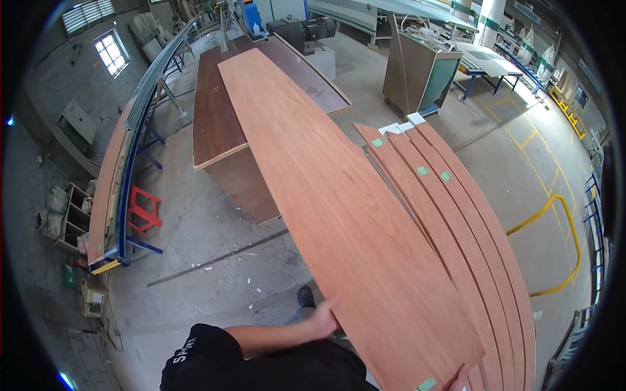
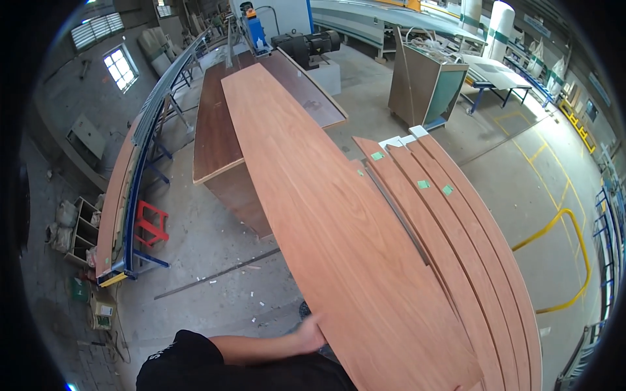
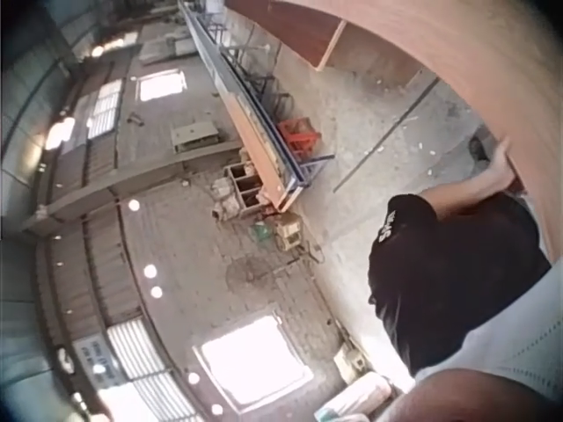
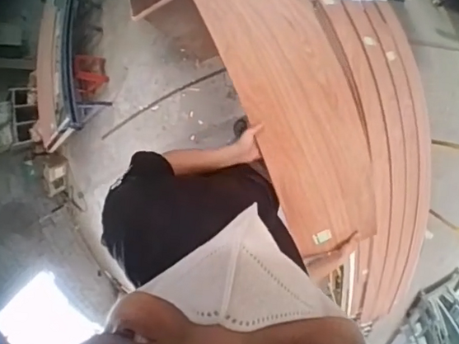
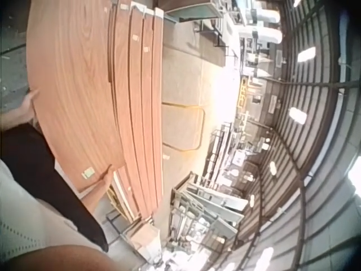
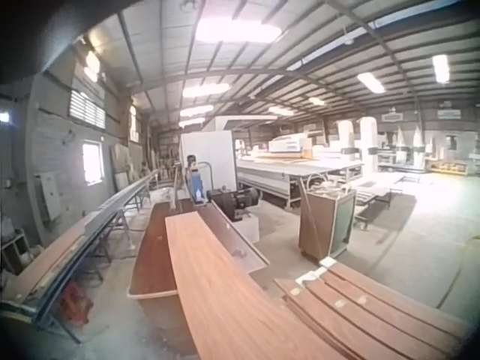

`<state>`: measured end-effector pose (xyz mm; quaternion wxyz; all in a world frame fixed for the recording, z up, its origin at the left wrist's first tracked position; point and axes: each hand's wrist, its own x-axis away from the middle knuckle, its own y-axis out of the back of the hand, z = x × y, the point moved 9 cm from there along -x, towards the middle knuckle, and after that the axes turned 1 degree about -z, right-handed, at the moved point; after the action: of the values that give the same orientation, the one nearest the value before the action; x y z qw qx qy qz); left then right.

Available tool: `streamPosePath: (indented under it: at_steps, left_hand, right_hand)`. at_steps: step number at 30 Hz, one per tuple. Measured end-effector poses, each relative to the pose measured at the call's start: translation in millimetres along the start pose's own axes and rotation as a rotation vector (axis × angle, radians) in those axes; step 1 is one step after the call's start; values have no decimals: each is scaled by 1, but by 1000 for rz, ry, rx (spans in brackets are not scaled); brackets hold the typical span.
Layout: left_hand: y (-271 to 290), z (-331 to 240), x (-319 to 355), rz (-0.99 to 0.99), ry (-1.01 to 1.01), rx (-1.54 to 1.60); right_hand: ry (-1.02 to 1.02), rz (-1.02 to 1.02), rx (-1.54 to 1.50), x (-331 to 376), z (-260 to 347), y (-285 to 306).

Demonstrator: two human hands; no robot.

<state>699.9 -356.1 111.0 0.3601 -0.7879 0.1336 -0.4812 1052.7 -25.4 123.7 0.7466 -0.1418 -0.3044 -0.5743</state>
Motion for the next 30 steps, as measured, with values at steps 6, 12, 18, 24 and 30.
streamPosePath:
  at_steps: [6, 12, 18, 24, 30]
  left_hand:
    - [6, -88, -47, -228, -349, 46]
    - [6, -92, -53, -206, -496, 92]
    - [-5, -83, -60, 28, -432, 151]
    - [-57, -85, -43, 84, -415, 111]
    - [-48, -102, -69, 113, -502, 52]
  right_hand:
    - [30, -175, 70, 25, 32, 29]
    - [168, -141, 141, 37, 69, 26]
    - [409, -362, 335, 51, 86, 69]
    - [699, -444, -42, 86, 86, 106]
    - [953, -430, -279, 81, 11, 216]
